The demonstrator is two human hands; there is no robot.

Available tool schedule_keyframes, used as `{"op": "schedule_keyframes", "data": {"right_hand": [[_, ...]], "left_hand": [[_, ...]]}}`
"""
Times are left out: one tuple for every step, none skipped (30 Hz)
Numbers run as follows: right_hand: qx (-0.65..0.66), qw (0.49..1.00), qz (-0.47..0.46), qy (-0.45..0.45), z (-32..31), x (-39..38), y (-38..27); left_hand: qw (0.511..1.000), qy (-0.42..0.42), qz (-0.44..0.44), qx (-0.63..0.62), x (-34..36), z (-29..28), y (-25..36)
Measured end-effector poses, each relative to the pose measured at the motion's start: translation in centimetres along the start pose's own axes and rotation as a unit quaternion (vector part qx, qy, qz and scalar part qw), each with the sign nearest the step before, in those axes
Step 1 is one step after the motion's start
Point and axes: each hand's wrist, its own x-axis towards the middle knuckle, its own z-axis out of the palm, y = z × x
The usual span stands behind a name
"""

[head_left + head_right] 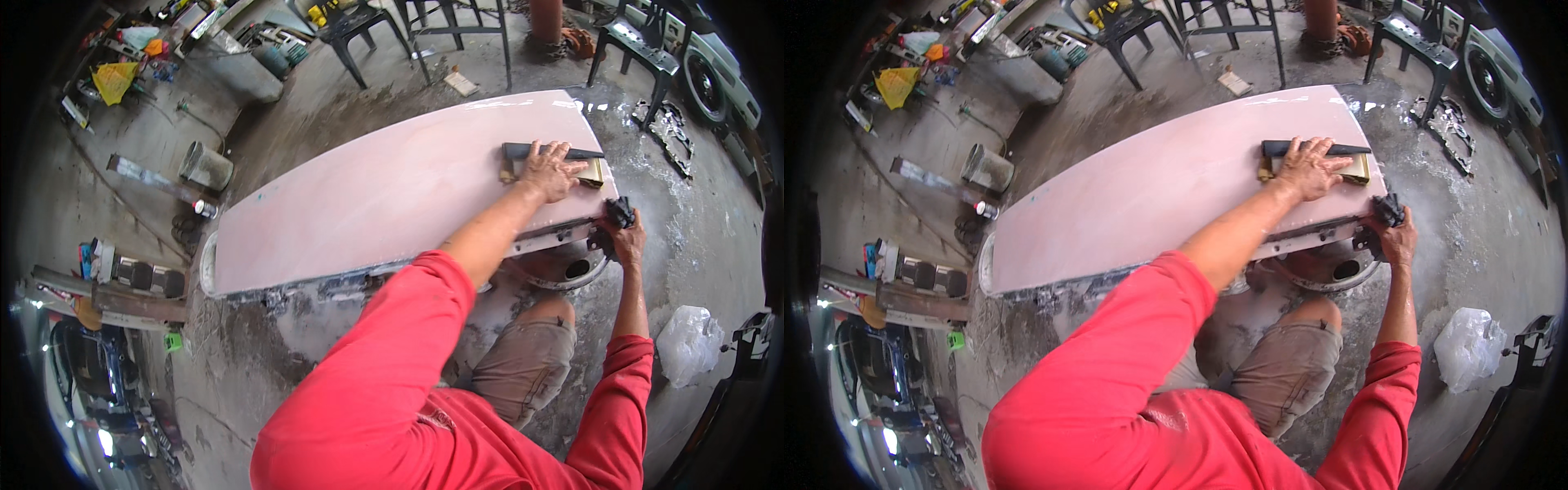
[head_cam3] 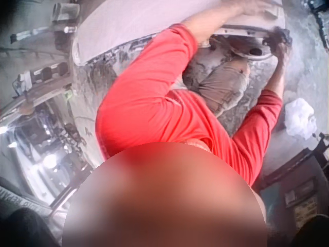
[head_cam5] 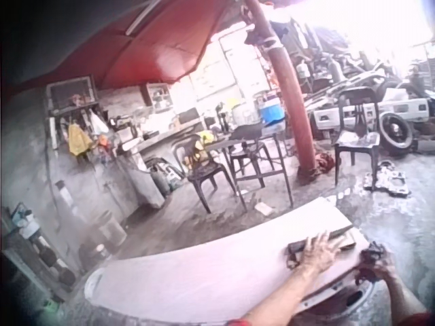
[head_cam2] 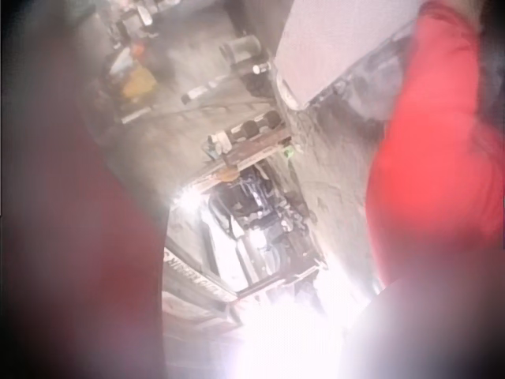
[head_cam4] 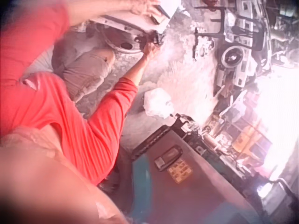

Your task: The person sands a large pink car hood with a sanding block, moving it back and forth across the surface. They occasionally wipe the hood with a cloth to remove dust. The hood remains on a stand throughout the clip.

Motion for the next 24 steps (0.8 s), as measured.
{"op": "schedule_keyframes", "data": {"right_hand": [[-0.005, 1.000, -0.009, -0.003, 0.1, -0.2, 0.0], [-0.028, 0.999, -0.015, 0.022, 0.3, -0.4, 0.1], [-0.056, 0.997, -0.019, 0.048, 0.5, -0.6, 0.3], [-0.071, 0.996, -0.023, 0.050, 0.9, -0.6, 0.6], [-0.047, 0.994, -0.076, 0.056, 1.1, -0.8, 1.0], [-0.036, 0.992, -0.103, 0.058, 1.4, -0.7, 1.4], [-0.045, 0.992, -0.103, 0.057, 1.7, -0.7, 1.8], [-0.059, 0.992, -0.099, 0.056, 1.9, -0.7, 2.2], [-0.039, 0.989, -0.130, 0.054, 2.0, -0.6, 2.5], [-0.038, 0.989, -0.131, 0.049, 2.0, -0.8, 2.8], [-0.037, 0.989, -0.132, 0.047, 2.1, -0.7, 3.0], [-0.026, 0.988, -0.145, 0.042, 2.0, -0.8, 3.1], [-0.034, 0.987, -0.146, 0.049, 2.0, -0.8, 3.2], [-0.060, 0.989, -0.122, 0.055, 2.1, -0.8, 3.2], [-0.085, 0.986, -0.126, 0.063, 2.1, -0.7, 3.0], [-0.084, 0.988, -0.113, 0.058, 2.0, -0.8, 2.9], [-0.081, 0.989, -0.109, 0.059, 2.0, -0.9, 2.7], [-0.077, 0.989, -0.108, 0.061, 1.9, -0.7, 2.5], [-0.079, 0.988, -0.119, 0.061, 1.9, -0.7, 2.3], [-0.083, 0.986, -0.130, 0.064, 1.6, -0.6, 2.2], [-0.096, 0.986, -0.119, 0.061, 1.3, -0.6, 2.1], [-0.078, 0.986, -0.136, 0.051, 1.1, -0.9, 2.1], [-0.059, 0.989, -0.131, 0.038, 0.7, -1.0, 2.1], [-0.054, 0.985, -0.165, 0.025, 0.3, -1.6, 2.2]], "left_hand": [[0.998, 0.024, 0.047, -0.024, -2.8, -1.4, -2.0], [0.997, 0.060, 0.058, 0.003, -7.0, -3.0, -4.3], [0.991, 0.106, 0.061, 0.061, -12.4, -5.0, -7.1], [0.982, 0.148, 0.036, 0.115, -18.8, -7.3, -9.9], [0.981, 0.134, -0.021, 0.137, -25.3, -9.7, -12.6], [0.979, 0.138, -0.072, 0.128, -31.4, -11.9, -15.0], [0.967, 0.112, -0.184, 0.133, -36.9, -13.9, -16.7], [0.942, 0.097, -0.300, 0.117, -41.1, -15.3, -18.1], [0.906, 0.090, -0.389, 0.140, -43.4, -15.9, -19.0], [0.899, 0.111, -0.395, 0.150, -43.7, -15.7, -19.0], [0.922, 0.141, -0.325, 0.156, -42.4, -15.2, -18.2], [0.938, 0.158, -0.267, 0.158, -38.9, -13.5, -16.6], [0.955, 0.154, -0.196, 0.160, -33.9, -11.5, -14.4], [0.969, 0.176, -0.120, 0.127, -27.7, -9.0, -11.6], [0.975, 0.184, -0.058, 0.108, -21.0, -6.5, -8.3], [0.977, 0.193, 0.017, 0.084, -14.9, -4.2, -4.8], [0.979, 0.173, 0.061, 0.091, -8.8, -2.2, -1.6], [0.980, 0.162, 0.067, 0.089, -4.2, -0.6, 1.7], [0.992, 0.109, 0.048, 0.036, -1.1, 0.3, 3.7], [0.997, 0.072, 0.030, 0.023, 0.5, 0.6, 4.5], [0.998, 0.045, 0.022, 0.034, 0.0, 0.2, 4.6], [0.998, 0.033, 0.035, 0.031, -2.0, -0.8, 3.5], [0.994, 0.064, 0.086, 0.013, -4.7, -2.4, 1.5], [0.987, 0.101, 0.108, 0.069, -9.5, -4.2, -1.2]]}}
